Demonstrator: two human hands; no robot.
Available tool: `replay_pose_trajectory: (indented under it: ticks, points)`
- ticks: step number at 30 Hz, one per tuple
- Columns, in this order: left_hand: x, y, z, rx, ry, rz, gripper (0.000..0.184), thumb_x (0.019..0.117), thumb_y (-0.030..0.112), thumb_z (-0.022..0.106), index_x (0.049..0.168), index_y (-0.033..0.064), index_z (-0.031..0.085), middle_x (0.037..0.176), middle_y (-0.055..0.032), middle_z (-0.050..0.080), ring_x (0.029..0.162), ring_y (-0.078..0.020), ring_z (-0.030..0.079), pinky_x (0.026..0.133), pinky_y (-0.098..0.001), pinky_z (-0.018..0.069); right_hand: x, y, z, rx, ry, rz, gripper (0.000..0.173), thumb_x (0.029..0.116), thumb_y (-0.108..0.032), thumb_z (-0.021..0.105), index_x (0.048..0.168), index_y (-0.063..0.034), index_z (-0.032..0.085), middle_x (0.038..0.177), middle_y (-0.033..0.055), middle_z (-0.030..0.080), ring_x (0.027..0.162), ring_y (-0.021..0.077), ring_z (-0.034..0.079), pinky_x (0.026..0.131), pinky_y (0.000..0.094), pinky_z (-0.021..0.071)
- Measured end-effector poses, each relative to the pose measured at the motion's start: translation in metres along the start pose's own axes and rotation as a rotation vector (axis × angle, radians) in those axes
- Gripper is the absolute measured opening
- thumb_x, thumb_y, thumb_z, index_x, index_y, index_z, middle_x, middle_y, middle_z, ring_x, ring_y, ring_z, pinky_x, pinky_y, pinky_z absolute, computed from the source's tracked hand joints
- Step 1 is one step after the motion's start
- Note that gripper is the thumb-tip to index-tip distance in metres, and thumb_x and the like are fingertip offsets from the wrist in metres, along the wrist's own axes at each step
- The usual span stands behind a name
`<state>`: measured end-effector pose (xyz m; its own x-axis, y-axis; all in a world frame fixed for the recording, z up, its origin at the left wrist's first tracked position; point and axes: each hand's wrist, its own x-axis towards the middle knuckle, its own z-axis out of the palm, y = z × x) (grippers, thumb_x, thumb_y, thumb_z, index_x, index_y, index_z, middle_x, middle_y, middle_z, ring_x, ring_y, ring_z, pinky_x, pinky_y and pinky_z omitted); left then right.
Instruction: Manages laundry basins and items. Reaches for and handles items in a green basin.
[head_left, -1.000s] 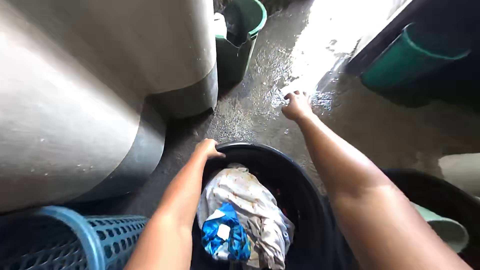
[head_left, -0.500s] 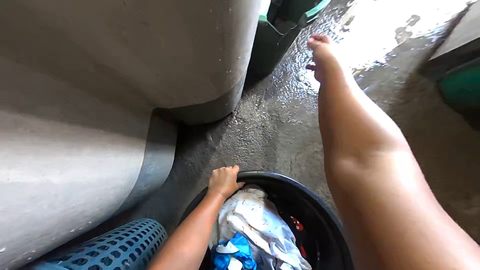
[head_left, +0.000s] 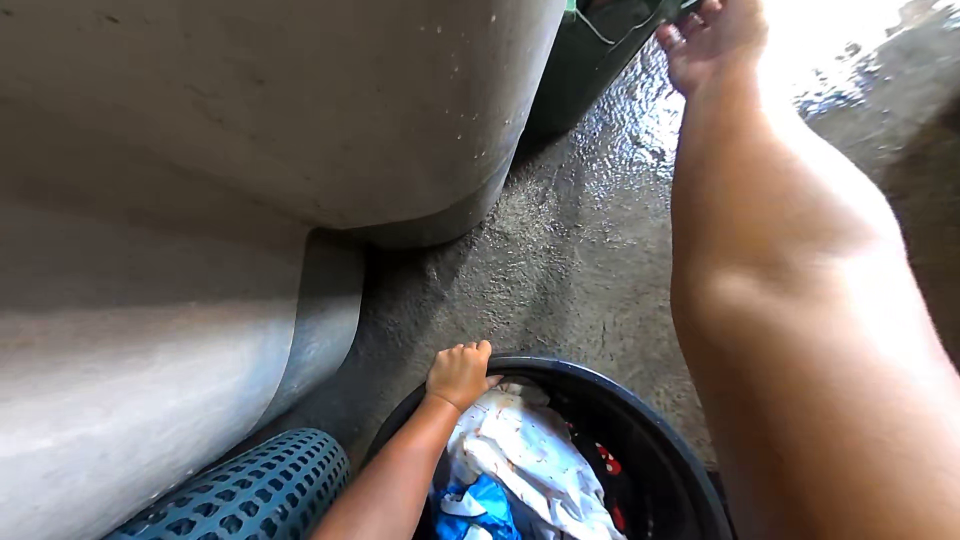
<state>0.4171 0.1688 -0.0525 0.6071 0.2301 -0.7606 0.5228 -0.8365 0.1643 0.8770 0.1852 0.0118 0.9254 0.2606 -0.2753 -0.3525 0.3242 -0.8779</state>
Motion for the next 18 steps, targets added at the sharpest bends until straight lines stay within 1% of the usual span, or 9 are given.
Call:
replay_pose_trajectory:
  ticks: [3,5,6,8,12,13,15,17,18]
  points:
    - [0.000,0.000,0.000,-0.010,-0.001,0.004,0.053,0.0962,0.051,0.063,0.123,0.0053,0.060,0.120,-0.0173,0.068,0.110,-0.0353,0.067,0.086,-0.0538,0.0536,-0.012,0.016,-0.002,0.099,0.035,-0.010,0.031,0.1106,-0.026,0.041,0.130,-0.0042,0.052,0.109,0.0105,0.062,0.090,0.0191,0.064,0.080,0.0353,0.0564]
    - [0.000,-0.001,-0.001,-0.022,-0.003,0.004,0.053,0.0962,0.052,0.063,0.123,0.0057,0.060,0.121,-0.0173,0.068,0.111,-0.0354,0.067,0.088,-0.0545,0.0530,-0.038,0.024,-0.005,0.024,0.026,-0.034,0.027,0.1103,-0.026,0.042,0.118,-0.0047,0.056,0.100,0.0077,0.064,0.084,0.0178,0.065,0.075,0.0361,0.0576]
    - [0.000,-0.001,-0.001,-0.029,-0.002,0.002,0.054,0.0961,0.052,0.063,0.123,0.0060,0.060,0.121,-0.0169,0.068,0.112,-0.0353,0.067,0.088,-0.0546,0.0530,-0.056,0.030,-0.010,-0.062,-0.009,-0.060,0.029,0.1110,-0.028,0.041,0.113,-0.0049,0.059,0.096,0.0053,0.066,0.080,0.0161,0.066,0.073,0.0354,0.0586]
    - [0.000,-0.002,-0.001,-0.030,-0.005,0.000,0.054,0.0961,0.052,0.063,0.123,0.0060,0.060,0.121,-0.0168,0.068,0.112,-0.0351,0.067,0.089,-0.0545,0.0529,-0.098,0.039,-0.030,-0.164,-0.083,-0.089,0.030,0.1111,-0.027,0.040,0.109,-0.0047,0.060,0.095,0.0034,0.066,0.081,0.0158,0.067,0.077,0.0371,0.0587]
    - [0.000,0.000,-0.002,-0.029,-0.015,-0.008,0.056,0.0959,0.053,0.063,0.126,0.0060,0.060,0.123,-0.0175,0.067,0.113,-0.0359,0.067,0.090,-0.0554,0.0526,-0.198,0.041,-0.083,-0.237,-0.078,-0.068,0.020,0.1091,-0.024,0.044,0.103,-0.0100,0.057,0.095,-0.0007,0.065,0.088,0.0147,0.067,0.087,0.0406,0.0586]
    - [0.000,0.000,-0.002,-0.029,-0.009,-0.009,0.056,0.0959,0.052,0.063,0.126,0.0059,0.061,0.124,-0.0179,0.068,0.113,-0.0367,0.067,0.090,-0.0562,0.0528,-0.224,0.038,-0.099,-0.268,-0.100,-0.030,0.017,0.1087,-0.024,0.045,0.105,-0.0117,0.056,0.097,-0.0015,0.064,0.091,0.0140,0.067,0.091,0.0406,0.0578]
    - [0.000,0.000,-0.001,-0.026,0.013,-0.012,0.055,0.0956,0.051,0.064,0.126,0.0058,0.061,0.123,-0.0179,0.068,0.113,-0.0372,0.067,0.090,-0.0566,0.0529,-0.267,0.028,-0.137,-0.384,-0.185,0.086,0.019,0.1062,-0.022,0.046,0.111,-0.0093,0.060,0.106,0.0027,0.067,0.097,0.0163,0.068,0.094,0.0398,0.0573]
    - [-0.001,0.000,-0.001,-0.011,0.021,-0.018,0.055,0.0956,0.052,0.064,0.126,0.0058,0.062,0.123,-0.0175,0.068,0.113,-0.0366,0.067,0.090,-0.0566,0.0527,-0.302,0.000,-0.172,-0.661,-0.310,0.235,0.030,0.1037,-0.022,0.052,0.126,-0.0055,0.064,0.117,0.0080,0.070,0.095,0.0186,0.073,0.087,0.0369,0.0629]
    - [-0.001,0.002,-0.001,-0.004,0.017,-0.023,0.055,0.0957,0.052,0.064,0.125,0.0057,0.062,0.123,-0.0177,0.068,0.113,-0.0366,0.067,0.090,-0.0568,0.0525,-0.315,-0.018,-0.182,-0.816,-0.336,0.269,0.032,0.1043,-0.024,0.055,0.128,-0.0050,0.066,0.115,0.0090,0.073,0.090,0.0184,0.075,0.082,0.0358,0.0648]
